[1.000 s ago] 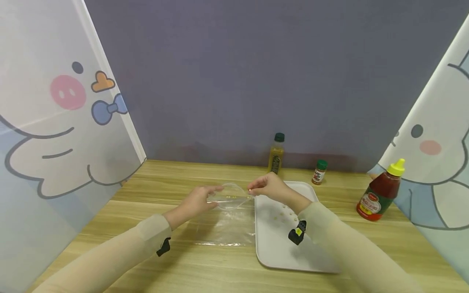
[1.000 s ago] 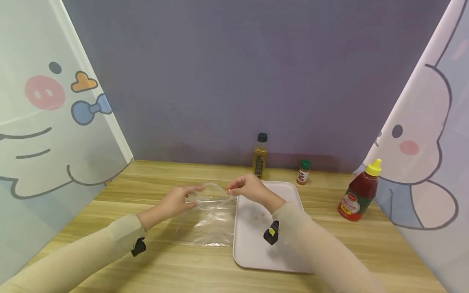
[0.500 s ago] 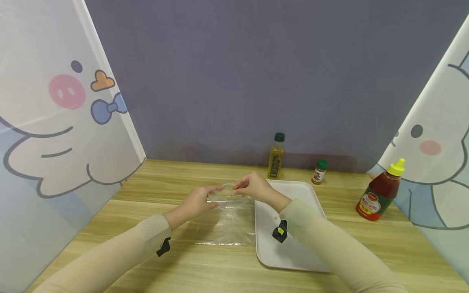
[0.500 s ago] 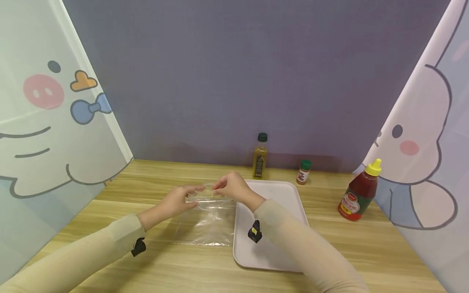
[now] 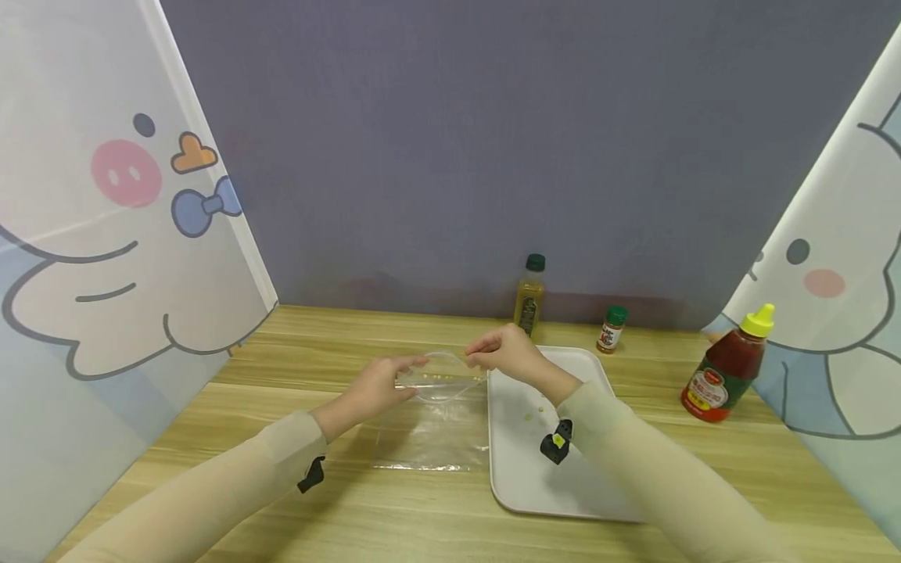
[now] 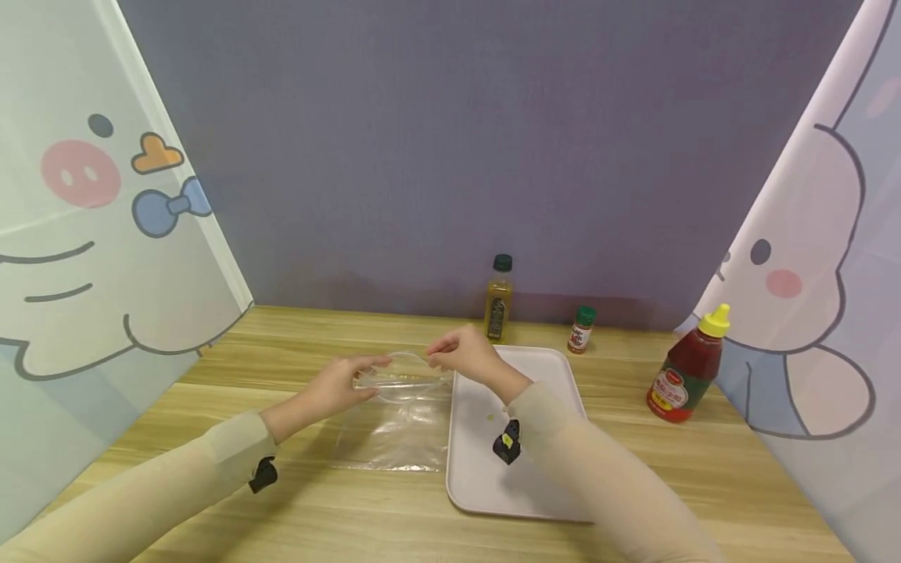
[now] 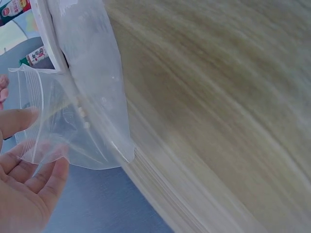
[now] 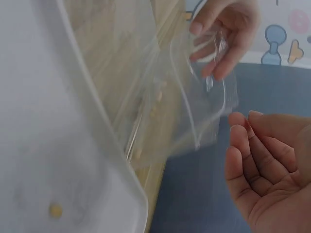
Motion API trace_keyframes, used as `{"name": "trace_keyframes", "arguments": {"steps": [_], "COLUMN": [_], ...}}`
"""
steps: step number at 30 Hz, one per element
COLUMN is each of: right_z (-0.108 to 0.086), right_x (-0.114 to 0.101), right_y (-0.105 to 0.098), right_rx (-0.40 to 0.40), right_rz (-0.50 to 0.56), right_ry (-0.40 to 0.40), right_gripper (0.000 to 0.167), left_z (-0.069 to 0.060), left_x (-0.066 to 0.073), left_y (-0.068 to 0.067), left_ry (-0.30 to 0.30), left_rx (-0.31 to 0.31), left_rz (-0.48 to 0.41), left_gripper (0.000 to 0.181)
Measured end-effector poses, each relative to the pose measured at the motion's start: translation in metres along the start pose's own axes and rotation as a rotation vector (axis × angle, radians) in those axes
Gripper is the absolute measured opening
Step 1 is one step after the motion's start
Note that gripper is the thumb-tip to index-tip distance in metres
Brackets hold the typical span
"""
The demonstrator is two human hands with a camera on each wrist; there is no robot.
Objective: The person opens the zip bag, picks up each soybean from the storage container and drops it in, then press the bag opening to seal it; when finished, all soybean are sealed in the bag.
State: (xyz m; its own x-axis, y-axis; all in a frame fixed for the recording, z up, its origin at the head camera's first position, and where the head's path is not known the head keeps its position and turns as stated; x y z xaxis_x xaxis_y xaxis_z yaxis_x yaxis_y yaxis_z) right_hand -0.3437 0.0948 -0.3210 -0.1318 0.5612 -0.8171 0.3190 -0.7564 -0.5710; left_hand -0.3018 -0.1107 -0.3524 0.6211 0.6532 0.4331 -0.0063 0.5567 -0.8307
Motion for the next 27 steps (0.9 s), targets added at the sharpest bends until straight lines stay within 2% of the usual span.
{"name": "trace_keyframes", "arguments": {"steps": [8, 15, 19, 27], "right_z": [-0.005, -0.011, -0.015, -0.018], "right_x": [0.038, 0.071, 0.090, 0.119], "right_y": [-0.033, -0.055, -0.062, -0.062], "right_rx": [-0.010, 0.010, 0.024, -0.005], "right_rz": [-0.004, -0.168, -0.243, -0.236], "right_ry": [0.030, 0.086, 0.116, 0.118], "right_gripper": [0.021, 0.020, 0.017, 0.014], "left_z": [-0.001, -0.003, -0.002, -0.003], "left_x": [0.001, -0.001, -0.001, 0.000], "left_y": [-0.001, -0.002, -0.003, -0.001], "left_ry": [0.006, -0.004, -0.026, -0.029], "left_rx": [-0.001, -0.013, -0.020, -0.033], "left_rz": [0.001, -0.004, 0.008, 0.025], "left_gripper": [0.054, 0.055, 0.054, 0.054]}}
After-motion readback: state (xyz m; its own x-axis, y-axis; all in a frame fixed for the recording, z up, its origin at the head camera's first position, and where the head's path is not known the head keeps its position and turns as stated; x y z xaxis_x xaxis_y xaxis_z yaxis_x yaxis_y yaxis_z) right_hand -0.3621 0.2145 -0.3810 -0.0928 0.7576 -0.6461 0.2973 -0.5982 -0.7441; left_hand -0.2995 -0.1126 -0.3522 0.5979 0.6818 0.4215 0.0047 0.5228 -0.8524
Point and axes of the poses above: each hand's wrist, its own z-axis towards the middle knuckle, its own y-axis out of the palm, x = y × z, the point moved 6 cm from there along z, towards the middle knuckle, and after that the axes turned 12 degrees about y, right-handed, at the moved point
